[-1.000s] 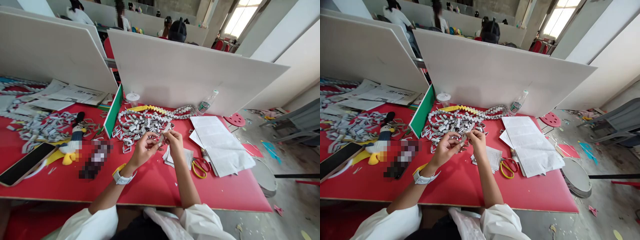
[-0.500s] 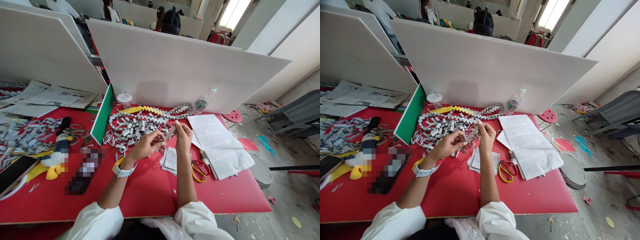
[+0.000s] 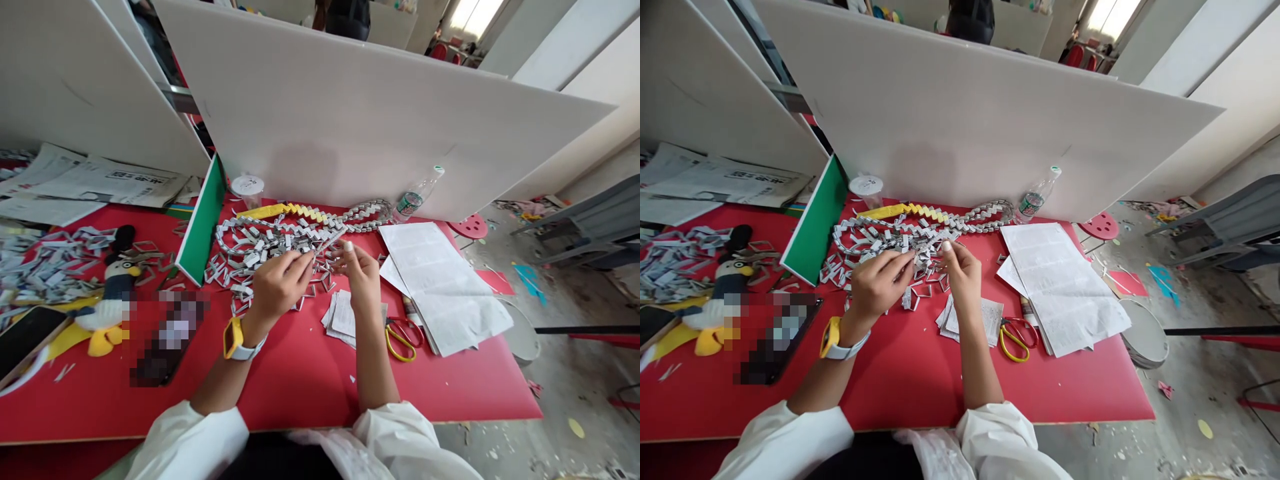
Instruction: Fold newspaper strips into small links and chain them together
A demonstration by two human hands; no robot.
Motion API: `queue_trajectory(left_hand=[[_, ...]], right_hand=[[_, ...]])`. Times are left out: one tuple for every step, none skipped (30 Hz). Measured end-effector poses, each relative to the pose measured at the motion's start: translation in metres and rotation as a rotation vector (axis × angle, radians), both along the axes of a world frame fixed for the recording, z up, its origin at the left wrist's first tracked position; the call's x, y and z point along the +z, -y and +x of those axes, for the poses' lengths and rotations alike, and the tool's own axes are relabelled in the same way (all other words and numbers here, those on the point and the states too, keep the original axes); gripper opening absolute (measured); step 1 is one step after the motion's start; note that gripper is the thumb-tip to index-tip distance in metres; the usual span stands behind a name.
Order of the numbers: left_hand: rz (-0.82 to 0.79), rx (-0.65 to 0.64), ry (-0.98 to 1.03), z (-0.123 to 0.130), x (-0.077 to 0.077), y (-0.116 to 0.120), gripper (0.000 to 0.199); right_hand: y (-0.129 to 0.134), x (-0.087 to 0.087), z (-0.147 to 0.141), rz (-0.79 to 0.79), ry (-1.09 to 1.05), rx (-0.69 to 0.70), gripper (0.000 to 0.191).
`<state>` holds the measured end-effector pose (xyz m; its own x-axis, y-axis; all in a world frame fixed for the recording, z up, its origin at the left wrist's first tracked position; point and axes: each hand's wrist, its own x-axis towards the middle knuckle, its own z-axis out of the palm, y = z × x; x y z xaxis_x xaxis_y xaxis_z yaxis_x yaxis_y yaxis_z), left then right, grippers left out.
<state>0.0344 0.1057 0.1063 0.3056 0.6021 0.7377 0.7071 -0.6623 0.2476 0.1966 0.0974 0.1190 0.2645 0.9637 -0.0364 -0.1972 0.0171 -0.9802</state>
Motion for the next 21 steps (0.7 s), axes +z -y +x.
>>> queue_trajectory(left_hand=[[0.092,0.041,-0.078,0.000,-0.002,0.000,0.025],[0.147,0.048,-0.145,-0.001,-0.003,0.001,0.028],[0.169,0.027,-0.197,-0.001,-0.003,0.001,0.031],[0.172,-0.012,-0.233,-0.002,-0.002,0.001,0.032],[0.167,-0.059,-0.253,-0.002,-0.001,0.001,0.032],[0.157,-0.112,-0.258,-0.003,0.001,0.001,0.031],[0.137,-0.173,-0.251,-0.004,0.003,0.001,0.030],[0.103,-0.237,-0.236,-0.005,0.005,0.001,0.029],[0.058,-0.298,-0.214,-0.007,0.007,0.001,0.029],[0.007,-0.348,-0.187,-0.008,0.008,0.000,0.030],[-0.046,-0.387,-0.154,-0.010,0.009,0.000,0.030],[-0.095,-0.415,-0.111,-0.011,0.009,0.000,0.029],[-0.137,-0.437,-0.060,-0.012,0.009,0.000,0.027],[-0.175,-0.456,-0.001,-0.013,0.008,0.000,0.025],[-0.214,-0.474,0.060,-0.013,0.006,-0.001,0.022],[-0.255,-0.494,0.119,-0.013,0.005,-0.002,0.020],[-0.295,-0.512,0.171,-0.012,0.005,-0.004,0.017],[-0.331,-0.521,0.211,-0.011,0.004,-0.005,0.017],[-0.360,-0.522,0.235,-0.009,0.004,-0.006,0.018],[-0.381,-0.515,0.244,-0.007,0.004,-0.007,0.019],[-0.390,-0.500,0.240,-0.006,0.003,-0.008,0.020]], right_hand=[[0.001,0.000,-0.002,-0.013,0.021,0.041,0.043],[0.002,0.001,-0.004,-0.015,0.031,0.073,0.042],[0.002,0.001,-0.005,-0.007,0.024,0.091,0.042],[0.003,0.001,-0.006,0.006,0.000,0.095,0.042],[0.003,0.000,-0.006,0.015,-0.034,0.095,0.044],[0.002,0.000,-0.005,0.017,-0.071,0.105,0.046],[0.002,0.000,-0.004,0.009,-0.108,0.128,0.048],[0.002,0.000,-0.001,-0.006,-0.143,0.162,0.049],[0.001,0.000,0.002,-0.025,-0.174,0.201,0.049],[0.001,0.001,0.004,-0.046,-0.196,0.244,0.048],[0.002,0.002,0.007,-0.066,-0.205,0.286,0.047],[0.002,0.003,0.008,-0.083,-0.201,0.323,0.045],[0.003,0.004,0.008,-0.094,-0.189,0.350,0.043],[0.004,0.004,0.008,-0.098,-0.178,0.367,0.041],[0.005,0.005,0.007,-0.094,-0.173,0.373,0.039],[0.005,0.005,0.006,-0.083,-0.171,0.369,0.036],[0.006,0.005,0.005,-0.064,-0.164,0.353,0.032],[0.006,0.004,0.003,-0.041,-0.146,0.325,0.028],[0.006,0.004,0.003,-0.018,-0.109,0.292,0.026],[0.006,0.003,0.002,0.003,-0.051,0.262,0.026],[0.006,0.002,0.002,0.027,0.022,0.235,0.026]])
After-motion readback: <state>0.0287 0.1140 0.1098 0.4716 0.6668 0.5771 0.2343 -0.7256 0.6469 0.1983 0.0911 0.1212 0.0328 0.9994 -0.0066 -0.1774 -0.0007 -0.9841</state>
